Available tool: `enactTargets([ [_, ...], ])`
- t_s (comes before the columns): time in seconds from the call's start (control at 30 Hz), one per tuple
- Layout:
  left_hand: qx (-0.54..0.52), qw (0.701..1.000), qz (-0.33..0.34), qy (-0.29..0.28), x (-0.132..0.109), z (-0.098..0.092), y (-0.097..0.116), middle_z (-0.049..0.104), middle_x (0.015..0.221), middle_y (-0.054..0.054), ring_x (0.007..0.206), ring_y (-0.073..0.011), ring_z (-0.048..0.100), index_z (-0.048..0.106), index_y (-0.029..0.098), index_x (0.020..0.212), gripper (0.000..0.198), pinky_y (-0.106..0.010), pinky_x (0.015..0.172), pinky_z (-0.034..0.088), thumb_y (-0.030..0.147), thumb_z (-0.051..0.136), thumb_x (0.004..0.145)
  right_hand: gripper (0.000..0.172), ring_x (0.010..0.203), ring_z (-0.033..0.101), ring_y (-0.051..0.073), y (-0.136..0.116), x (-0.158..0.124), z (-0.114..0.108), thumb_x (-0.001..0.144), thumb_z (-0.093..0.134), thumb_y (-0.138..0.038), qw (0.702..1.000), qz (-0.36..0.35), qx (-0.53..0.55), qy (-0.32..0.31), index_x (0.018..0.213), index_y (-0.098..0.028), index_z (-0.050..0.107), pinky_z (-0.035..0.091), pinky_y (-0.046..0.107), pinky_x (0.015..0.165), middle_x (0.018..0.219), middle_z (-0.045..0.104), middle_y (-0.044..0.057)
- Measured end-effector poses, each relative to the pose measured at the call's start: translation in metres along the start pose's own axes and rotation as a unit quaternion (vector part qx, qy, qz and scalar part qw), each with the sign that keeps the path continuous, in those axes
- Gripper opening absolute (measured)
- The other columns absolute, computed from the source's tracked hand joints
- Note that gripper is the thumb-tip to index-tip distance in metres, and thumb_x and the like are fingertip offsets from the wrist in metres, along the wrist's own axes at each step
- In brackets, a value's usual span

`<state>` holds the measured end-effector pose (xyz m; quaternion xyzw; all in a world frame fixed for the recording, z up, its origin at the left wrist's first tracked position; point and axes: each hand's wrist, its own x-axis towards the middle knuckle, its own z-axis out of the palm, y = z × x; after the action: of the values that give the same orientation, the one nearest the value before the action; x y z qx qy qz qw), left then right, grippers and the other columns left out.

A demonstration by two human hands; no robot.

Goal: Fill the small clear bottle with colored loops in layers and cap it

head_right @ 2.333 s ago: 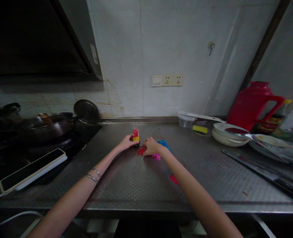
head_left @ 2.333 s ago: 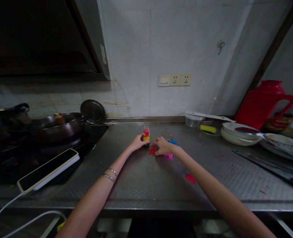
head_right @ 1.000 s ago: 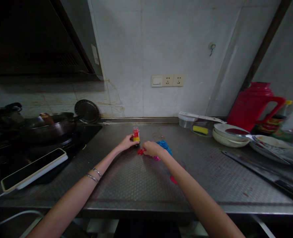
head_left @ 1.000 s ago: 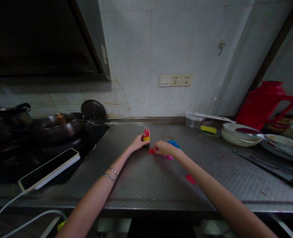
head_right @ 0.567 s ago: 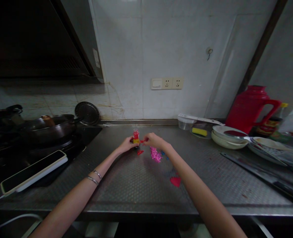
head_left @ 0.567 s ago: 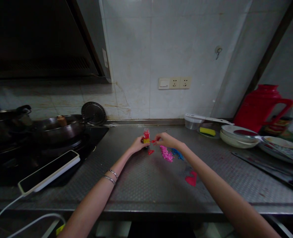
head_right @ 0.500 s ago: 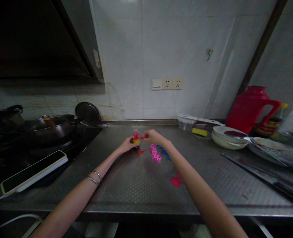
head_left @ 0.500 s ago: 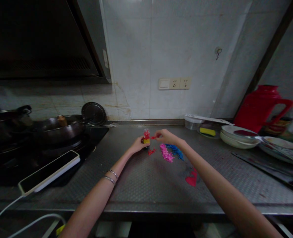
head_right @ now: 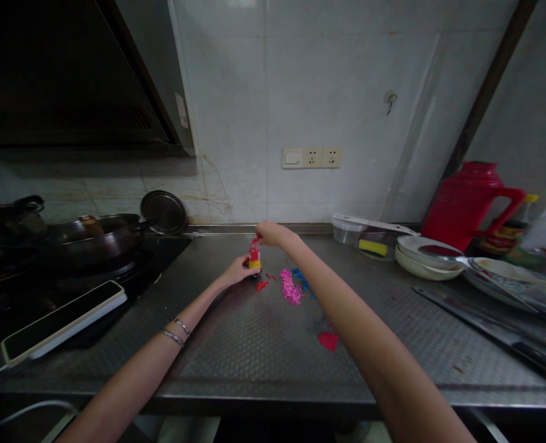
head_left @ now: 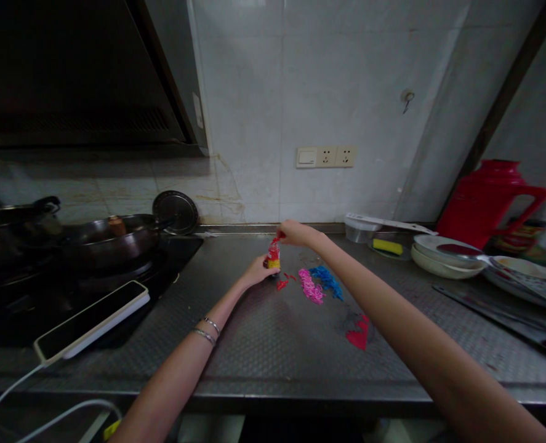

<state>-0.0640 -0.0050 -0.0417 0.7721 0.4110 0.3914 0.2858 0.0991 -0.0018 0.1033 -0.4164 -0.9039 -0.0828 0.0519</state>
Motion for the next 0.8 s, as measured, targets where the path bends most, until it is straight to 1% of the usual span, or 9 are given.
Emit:
enactTargets([
  [0.13, 0.001, 1.000, 0.004, 0.002, 0.000, 0.000, -0.002, 0.065, 0.091, -0.007, 0.077, -0.0165, 0.058, 0.059, 0.010, 0.099, 0.040, -0.028, 0.073, 0.044, 0.032, 0.066, 0.066, 0.019, 0.083, 0.062, 0.020, -0.010, 0.003, -0.004, 0.076, 0.054, -0.015, 0.998, -0.010, -0.066, -0.020, 0.090, -0.011, 0.066, 0.042, 0.023, 0.067, 0.087, 0.067, 0.014],
  [0.23, -0.001, 1.000, 0.003, 0.001, 0.000, 0.000, -0.003, 0.065, 0.093, -0.007, 0.079, -0.0166, 0.059, 0.058, 0.011, 0.099, 0.040, -0.028, 0.074, 0.044, 0.032, 0.066, 0.066, 0.020, 0.085, 0.062, 0.021, -0.017, 0.004, -0.007, 0.077, 0.053, -0.016, 0.995, -0.020, -0.092, -0.029, 0.091, -0.010, 0.067, 0.043, 0.025, 0.069, 0.091, 0.066, 0.017],
  [0.43, -0.013, 1.000, 0.000, 0.001, 0.001, 0.002, -0.005, 0.065, 0.094, -0.008, 0.080, -0.0169, 0.059, 0.058, 0.011, 0.101, 0.042, -0.029, 0.075, 0.045, 0.032, 0.067, 0.066, 0.024, 0.084, 0.062, 0.019, -0.021, 0.011, -0.007, 0.074, 0.053, -0.008, 0.995, -0.052, -0.078, -0.045, 0.091, -0.014, 0.068, 0.043, 0.022, 0.069, 0.092, 0.067, 0.012],
  [0.53, -0.021, 1.000, 0.001, 0.000, 0.001, 0.002, -0.006, 0.065, 0.095, -0.009, 0.081, -0.0175, 0.059, 0.058, 0.010, 0.102, 0.043, -0.030, 0.076, 0.045, 0.032, 0.067, 0.066, 0.030, 0.086, 0.061, 0.017, -0.021, 0.015, -0.005, 0.071, 0.054, -0.005, 0.995, -0.055, -0.060, -0.050, 0.095, -0.016, 0.067, 0.042, 0.021, 0.068, 0.095, 0.066, 0.011],
  [0.7, -0.023, 1.000, -0.005, -0.004, 0.001, 0.002, -0.004, 0.065, 0.095, -0.010, 0.080, -0.0176, 0.059, 0.058, 0.010, 0.102, 0.042, -0.030, 0.076, 0.045, 0.031, 0.067, 0.066, 0.040, 0.085, 0.060, 0.015, -0.014, 0.018, -0.003, 0.067, 0.054, -0.001, 0.997, -0.059, -0.027, -0.029, 0.101, -0.018, 0.065, 0.041, 0.019, 0.066, 0.097, 0.065, 0.008],
  [0.8, -0.022, 1.000, -0.008, -0.006, 0.001, 0.001, -0.001, 0.065, 0.094, -0.008, 0.079, -0.0166, 0.059, 0.058, 0.011, 0.101, 0.041, -0.029, 0.075, 0.045, 0.029, 0.068, 0.065, 0.037, 0.081, 0.059, 0.014, -0.003, 0.013, -0.004, 0.066, 0.053, -0.002, 0.998, -0.053, 0.009, 0.026, 0.098, -0.015, 0.065, 0.040, 0.019, 0.066, 0.092, 0.066, 0.008],
])
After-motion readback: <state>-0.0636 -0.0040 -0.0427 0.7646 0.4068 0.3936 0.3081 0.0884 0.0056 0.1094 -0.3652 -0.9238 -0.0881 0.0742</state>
